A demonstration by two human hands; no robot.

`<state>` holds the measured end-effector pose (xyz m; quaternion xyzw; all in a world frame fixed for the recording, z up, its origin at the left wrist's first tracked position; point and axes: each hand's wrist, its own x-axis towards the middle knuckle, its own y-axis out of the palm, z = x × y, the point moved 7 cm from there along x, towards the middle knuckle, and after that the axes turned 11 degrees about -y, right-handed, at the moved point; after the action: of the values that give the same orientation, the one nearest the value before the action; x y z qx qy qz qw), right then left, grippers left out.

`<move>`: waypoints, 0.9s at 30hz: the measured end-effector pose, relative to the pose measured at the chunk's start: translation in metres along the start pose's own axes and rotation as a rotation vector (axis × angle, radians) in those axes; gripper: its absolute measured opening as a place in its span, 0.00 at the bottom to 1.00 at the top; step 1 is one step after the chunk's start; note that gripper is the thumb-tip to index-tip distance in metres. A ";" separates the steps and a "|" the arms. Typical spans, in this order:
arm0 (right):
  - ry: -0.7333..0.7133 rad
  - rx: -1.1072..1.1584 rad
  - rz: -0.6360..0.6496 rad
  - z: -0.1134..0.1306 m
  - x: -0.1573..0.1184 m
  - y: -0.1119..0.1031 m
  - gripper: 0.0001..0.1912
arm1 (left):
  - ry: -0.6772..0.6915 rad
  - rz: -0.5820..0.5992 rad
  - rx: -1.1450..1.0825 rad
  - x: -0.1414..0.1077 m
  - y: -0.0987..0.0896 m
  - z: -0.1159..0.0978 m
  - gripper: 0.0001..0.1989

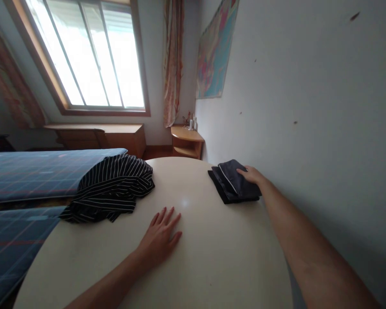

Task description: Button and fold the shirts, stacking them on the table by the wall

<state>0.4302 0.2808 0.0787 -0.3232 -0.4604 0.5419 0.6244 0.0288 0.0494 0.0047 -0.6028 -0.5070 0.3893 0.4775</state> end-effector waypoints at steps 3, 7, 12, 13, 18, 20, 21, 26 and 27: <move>-0.007 0.056 -0.009 -0.014 -0.009 0.017 0.24 | 0.006 -0.012 -0.007 0.001 0.002 0.001 0.28; -0.073 0.044 -0.077 -0.009 -0.008 0.013 0.25 | 0.022 -0.036 -0.010 0.001 0.005 0.003 0.28; -0.213 0.028 -0.118 0.031 0.002 -0.014 0.24 | 0.012 -0.018 -0.007 0.001 0.004 0.002 0.28; -0.234 0.020 -0.121 0.041 0.003 -0.019 0.24 | 0.012 -0.014 -0.010 0.000 0.004 0.002 0.28; -0.297 0.013 -0.169 0.085 0.008 -0.040 0.24 | 0.027 -0.033 -0.016 0.000 0.003 0.003 0.28; -0.298 0.024 -0.198 0.092 0.010 -0.045 0.25 | 0.022 -0.025 -0.006 0.000 0.005 0.004 0.28; -0.290 0.028 -0.207 0.092 0.010 -0.046 0.25 | 0.020 -0.020 -0.004 0.000 0.005 0.004 0.28; -0.144 -0.022 -0.147 0.053 0.005 -0.027 0.28 | 0.016 -0.029 -0.011 0.001 0.006 0.004 0.28; -0.084 -0.053 -0.118 0.039 0.002 -0.019 0.29 | 0.012 -0.028 -0.009 0.001 0.005 0.004 0.29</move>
<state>0.4008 0.2754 0.1103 -0.2886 -0.5187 0.5048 0.6267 0.0268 0.0504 -0.0013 -0.6002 -0.5144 0.3765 0.4831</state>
